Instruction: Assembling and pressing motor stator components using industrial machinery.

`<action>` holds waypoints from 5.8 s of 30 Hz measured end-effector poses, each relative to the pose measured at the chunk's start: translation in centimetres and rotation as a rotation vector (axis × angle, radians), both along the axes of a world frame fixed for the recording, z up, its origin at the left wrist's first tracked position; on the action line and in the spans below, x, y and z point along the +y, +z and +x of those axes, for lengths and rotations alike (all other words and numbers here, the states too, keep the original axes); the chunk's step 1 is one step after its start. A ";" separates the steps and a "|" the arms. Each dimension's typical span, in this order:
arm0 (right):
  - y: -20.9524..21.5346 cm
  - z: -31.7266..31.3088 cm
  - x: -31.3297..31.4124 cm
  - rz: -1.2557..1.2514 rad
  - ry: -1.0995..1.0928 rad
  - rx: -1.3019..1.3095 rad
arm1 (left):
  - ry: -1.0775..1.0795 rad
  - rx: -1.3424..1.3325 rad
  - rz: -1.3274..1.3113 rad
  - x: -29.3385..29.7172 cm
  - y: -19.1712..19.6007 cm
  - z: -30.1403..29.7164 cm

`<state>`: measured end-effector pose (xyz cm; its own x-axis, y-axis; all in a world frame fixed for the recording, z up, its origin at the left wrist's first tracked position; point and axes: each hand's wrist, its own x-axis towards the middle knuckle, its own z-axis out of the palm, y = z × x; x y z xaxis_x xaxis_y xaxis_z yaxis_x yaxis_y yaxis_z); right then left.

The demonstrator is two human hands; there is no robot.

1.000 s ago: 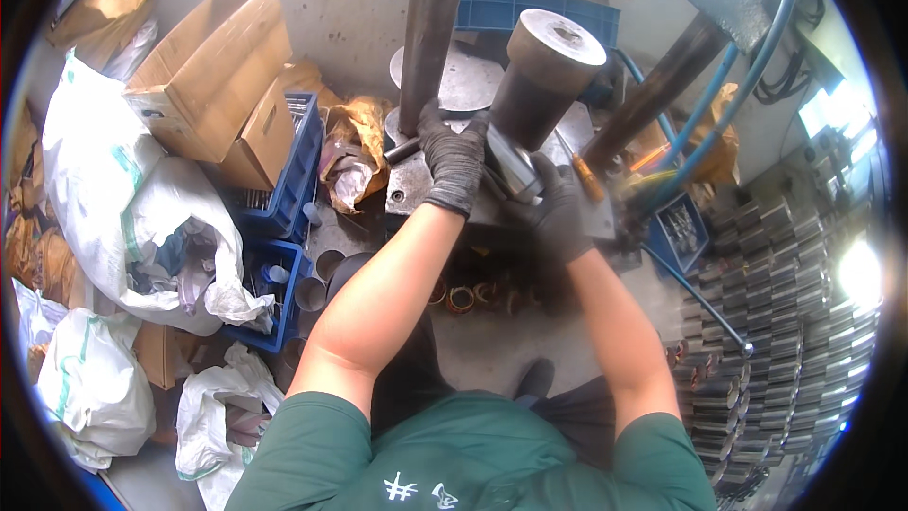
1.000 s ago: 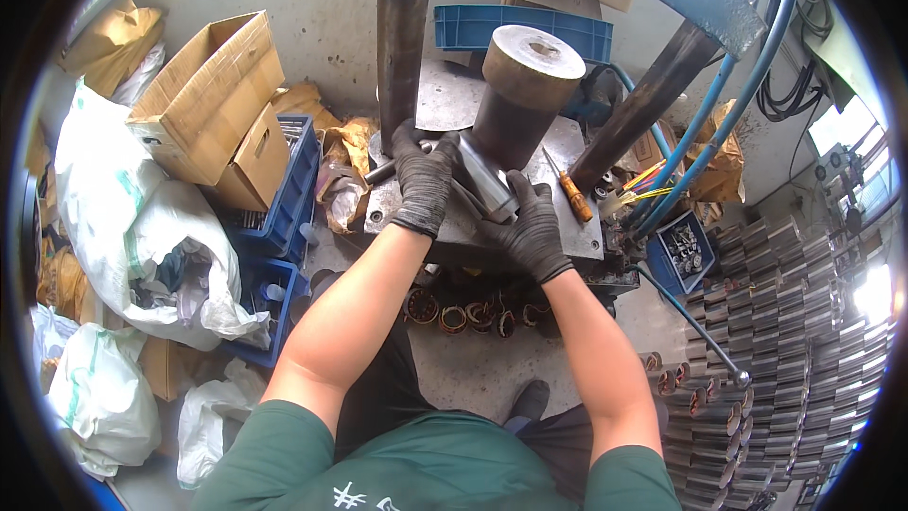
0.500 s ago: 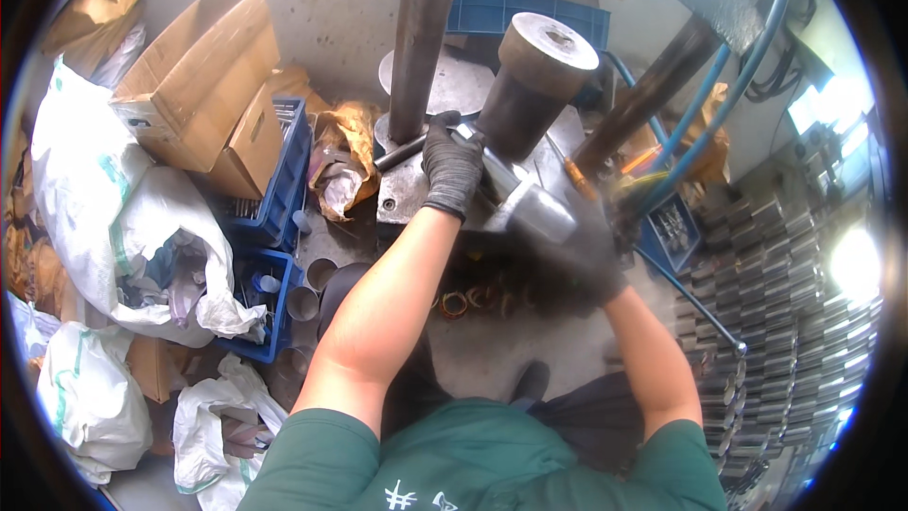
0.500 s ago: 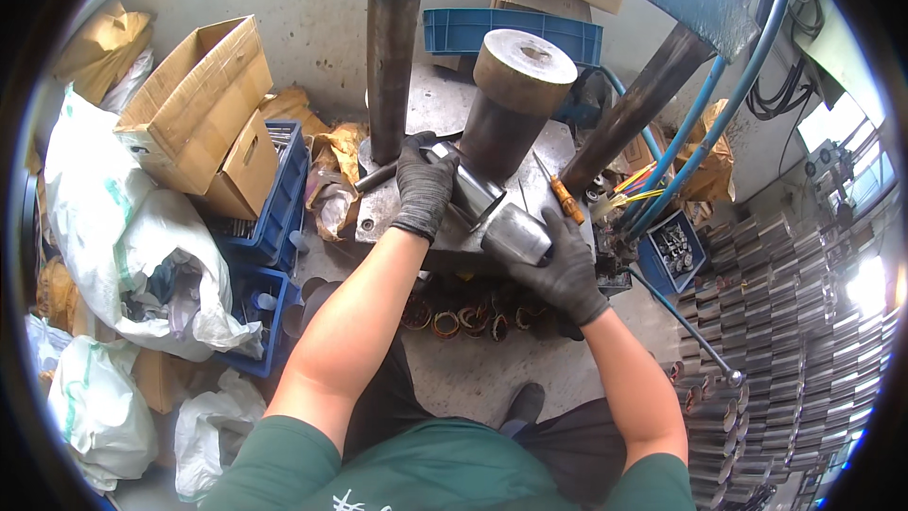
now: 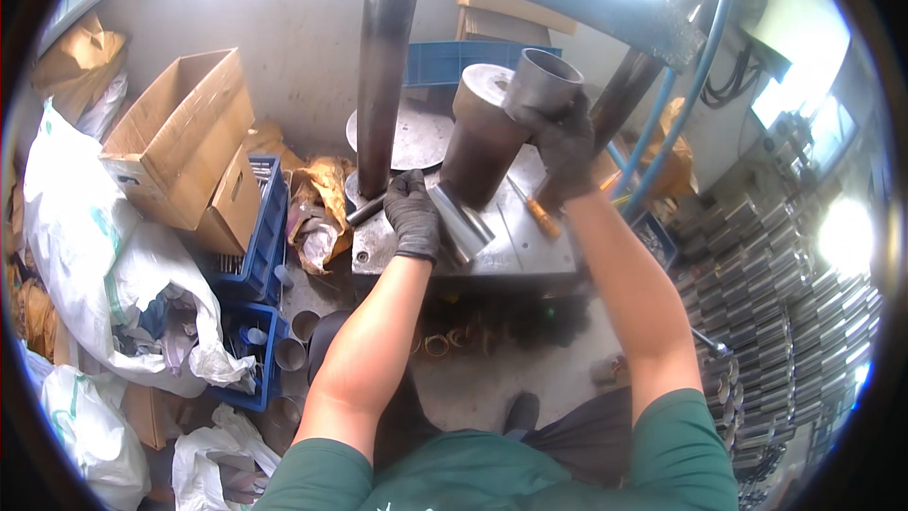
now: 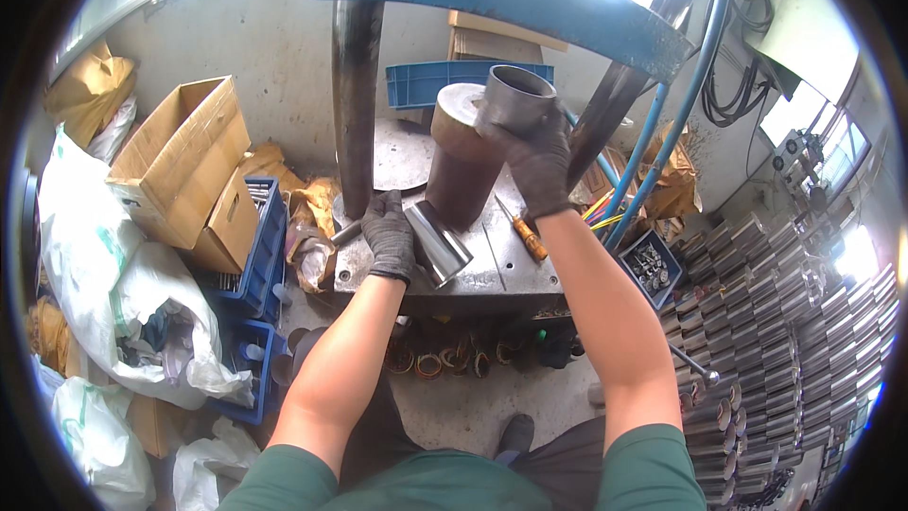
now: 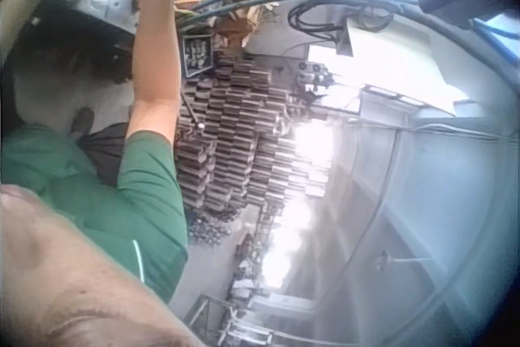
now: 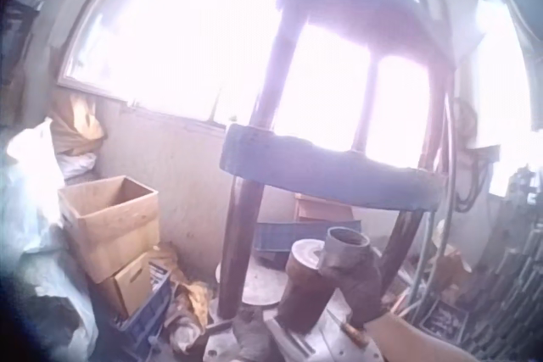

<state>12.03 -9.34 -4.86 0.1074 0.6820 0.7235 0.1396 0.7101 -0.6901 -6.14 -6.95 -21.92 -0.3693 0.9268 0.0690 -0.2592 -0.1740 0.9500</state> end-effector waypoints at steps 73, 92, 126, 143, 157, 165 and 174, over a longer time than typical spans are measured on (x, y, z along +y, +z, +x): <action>-6.4 7.2 -38.8 -0.380 -0.294 -0.142 | -1.527 2.074 0.264 -16.4 -19.6 1.1; -13.7 5.8 -26.7 -0.473 -0.130 -0.913 | -1.046 1.962 -0.596 -17.4 -33.4 -4.6; -10.7 7.1 -26.3 -0.813 -0.016 0.437 | -1.167 -0.061 0.095 -16.4 4.7 6.7; -11.6 5.2 -24.6 -0.669 -0.130 0.305 | -1.163 -0.062 0.004 -16.7 4.7 6.3; -15.2 4.6 -24.4 -0.670 -0.155 0.449 | -0.981 0.303 0.170 -16.9 2.5 7.5; -16.7 5.8 -23.7 -0.586 -0.294 0.373 | -1.051 0.509 0.192 -18.1 4.3 6.8; -16.0 5.6 -23.8 -0.725 -0.284 0.380 | -0.886 0.747 0.504 -17.7 1.9 7.0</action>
<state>17.61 -33.11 -20.84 0.4897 0.8719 0.0008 -0.0867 0.0496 -0.9950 0.85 -24.65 -20.03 0.6446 0.6460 0.4089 0.0978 -0.6001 0.7939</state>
